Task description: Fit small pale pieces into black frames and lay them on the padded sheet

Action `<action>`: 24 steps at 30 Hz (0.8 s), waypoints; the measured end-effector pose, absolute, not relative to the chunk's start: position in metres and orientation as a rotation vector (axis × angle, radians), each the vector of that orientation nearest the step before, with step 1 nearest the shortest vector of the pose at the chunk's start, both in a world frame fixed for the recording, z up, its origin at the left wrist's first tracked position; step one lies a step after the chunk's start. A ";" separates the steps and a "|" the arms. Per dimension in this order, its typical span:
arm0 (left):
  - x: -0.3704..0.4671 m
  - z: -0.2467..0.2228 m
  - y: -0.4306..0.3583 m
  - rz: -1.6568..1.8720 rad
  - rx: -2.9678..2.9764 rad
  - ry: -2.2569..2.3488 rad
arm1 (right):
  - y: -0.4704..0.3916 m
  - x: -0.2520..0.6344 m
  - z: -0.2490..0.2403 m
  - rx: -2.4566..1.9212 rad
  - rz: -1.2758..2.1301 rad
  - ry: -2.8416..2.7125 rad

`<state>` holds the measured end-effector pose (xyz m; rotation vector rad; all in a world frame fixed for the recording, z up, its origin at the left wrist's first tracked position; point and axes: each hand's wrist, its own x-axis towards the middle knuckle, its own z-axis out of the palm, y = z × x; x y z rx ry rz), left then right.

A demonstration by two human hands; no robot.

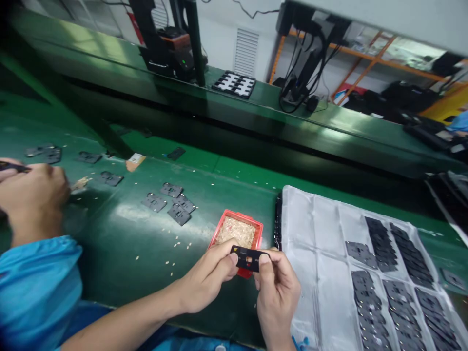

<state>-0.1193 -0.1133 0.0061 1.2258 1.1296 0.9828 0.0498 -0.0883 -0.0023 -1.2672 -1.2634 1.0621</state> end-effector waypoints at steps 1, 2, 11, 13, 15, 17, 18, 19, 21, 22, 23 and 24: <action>-0.118 0.003 -0.113 1.019 1.202 1.140 | -0.090 0.049 -0.002 -1.271 1.060 -1.282; -0.116 0.001 -0.112 1.050 1.181 1.148 | -0.091 0.049 -0.003 -1.270 1.054 -1.311; -0.114 -0.005 -0.110 1.152 1.152 1.136 | -0.097 0.049 -0.007 -1.269 1.038 -1.353; -0.115 -0.004 -0.111 1.142 1.135 1.124 | -0.097 0.048 -0.006 -1.265 1.035 -1.351; -0.115 -0.004 -0.112 1.139 1.096 1.112 | -0.098 0.048 -0.005 -1.256 1.028 -1.361; -0.114 -0.004 -0.113 1.142 1.054 1.100 | -0.099 0.047 -0.003 -1.245 1.006 -1.383; -0.114 -0.004 -0.113 1.141 1.033 1.098 | -0.100 0.047 -0.003 -1.235 0.987 -1.404; -0.113 -0.004 -0.113 1.140 1.009 1.097 | -0.101 0.047 -0.002 -1.221 0.960 -1.431; -0.112 -0.003 -0.112 1.144 0.933 1.082 | -0.103 0.047 -0.003 -1.193 0.876 -1.502; -0.112 -0.003 -0.110 1.146 0.879 1.059 | -0.105 0.047 -0.003 -1.177 0.820 -1.550; -0.112 -0.002 -0.109 1.148 0.822 1.033 | -0.106 0.047 -0.003 -1.159 0.756 -1.606; -0.112 -0.001 -0.108 1.147 0.767 1.012 | -0.108 0.047 -0.003 -1.134 0.686 -1.663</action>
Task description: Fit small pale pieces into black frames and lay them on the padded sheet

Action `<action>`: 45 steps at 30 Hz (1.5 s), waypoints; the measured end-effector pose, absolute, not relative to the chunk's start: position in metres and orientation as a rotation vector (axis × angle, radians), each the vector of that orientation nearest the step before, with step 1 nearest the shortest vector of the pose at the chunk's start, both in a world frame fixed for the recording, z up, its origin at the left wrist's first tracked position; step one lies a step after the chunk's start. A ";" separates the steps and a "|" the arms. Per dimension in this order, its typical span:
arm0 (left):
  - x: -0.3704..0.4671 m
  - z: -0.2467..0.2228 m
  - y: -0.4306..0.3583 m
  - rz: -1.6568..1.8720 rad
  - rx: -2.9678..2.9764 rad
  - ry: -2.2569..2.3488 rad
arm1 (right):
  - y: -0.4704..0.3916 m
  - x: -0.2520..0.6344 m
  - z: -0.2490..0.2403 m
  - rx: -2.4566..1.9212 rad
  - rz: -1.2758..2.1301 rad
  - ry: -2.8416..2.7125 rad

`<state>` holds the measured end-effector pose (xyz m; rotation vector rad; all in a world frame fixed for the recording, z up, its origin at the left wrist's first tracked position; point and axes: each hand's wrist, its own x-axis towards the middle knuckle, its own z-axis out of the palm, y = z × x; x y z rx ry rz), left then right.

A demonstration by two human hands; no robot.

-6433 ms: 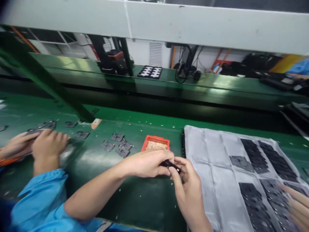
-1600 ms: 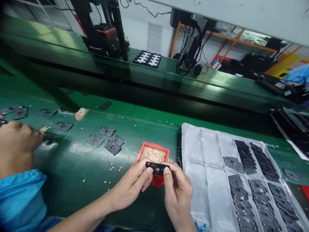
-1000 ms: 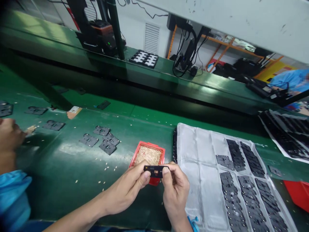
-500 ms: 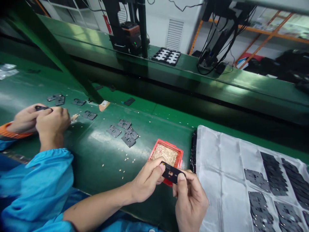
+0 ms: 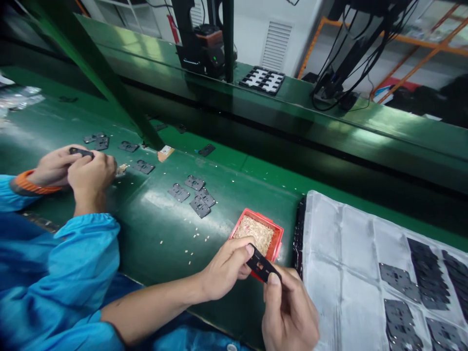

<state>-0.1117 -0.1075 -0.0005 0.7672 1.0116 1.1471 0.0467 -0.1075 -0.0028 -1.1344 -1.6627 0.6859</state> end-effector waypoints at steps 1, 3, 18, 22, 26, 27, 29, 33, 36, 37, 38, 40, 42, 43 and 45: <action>-0.112 0.001 -0.106 1.143 0.719 0.997 | -0.109 0.047 -0.002 -1.109 0.619 -1.718; -0.112 0.003 -0.105 1.142 0.659 0.999 | -0.109 0.048 0.001 -1.069 0.541 -1.791; -0.128 0.006 -0.120 1.095 1.112 1.201 | -0.093 0.055 -0.006 -1.284 1.515 -1.228; -0.132 0.011 -0.119 0.999 1.259 1.208 | -0.094 0.054 -0.006 -1.277 1.415 -1.226; -0.145 0.012 -0.119 0.863 1.318 1.169 | -0.095 0.051 -0.001 -1.276 1.359 -1.260; -0.149 0.013 -0.118 0.839 1.323 1.169 | -0.095 0.050 0.001 -1.285 1.358 -1.275; -0.155 0.015 -0.117 0.817 1.347 1.202 | -0.096 0.048 0.005 -1.308 1.360 -1.307; -0.159 0.023 -0.113 0.824 1.402 1.266 | -0.095 0.050 0.011 -1.349 1.326 -1.354; -0.155 0.023 -0.109 0.872 1.438 1.298 | -0.094 0.051 0.012 -1.364 1.294 -1.385; -0.153 0.022 -0.109 0.891 1.444 1.321 | -0.094 0.051 0.012 -1.365 1.278 -1.401; -0.151 0.020 -0.109 0.909 1.444 1.338 | -0.095 0.052 0.011 -1.370 1.260 -1.418; -0.149 0.016 -0.111 0.950 1.430 1.333 | -0.097 0.053 0.009 -1.397 1.213 -1.450; -0.155 0.012 -0.114 1.000 1.409 1.311 | -0.098 0.055 0.005 -1.443 1.181 -1.493; -0.161 0.009 -0.116 1.029 1.397 1.317 | -0.098 0.057 0.002 -1.459 1.179 -1.527; -0.180 0.004 -0.123 1.081 1.371 1.411 | -0.095 0.060 -0.002 -1.467 1.200 -1.614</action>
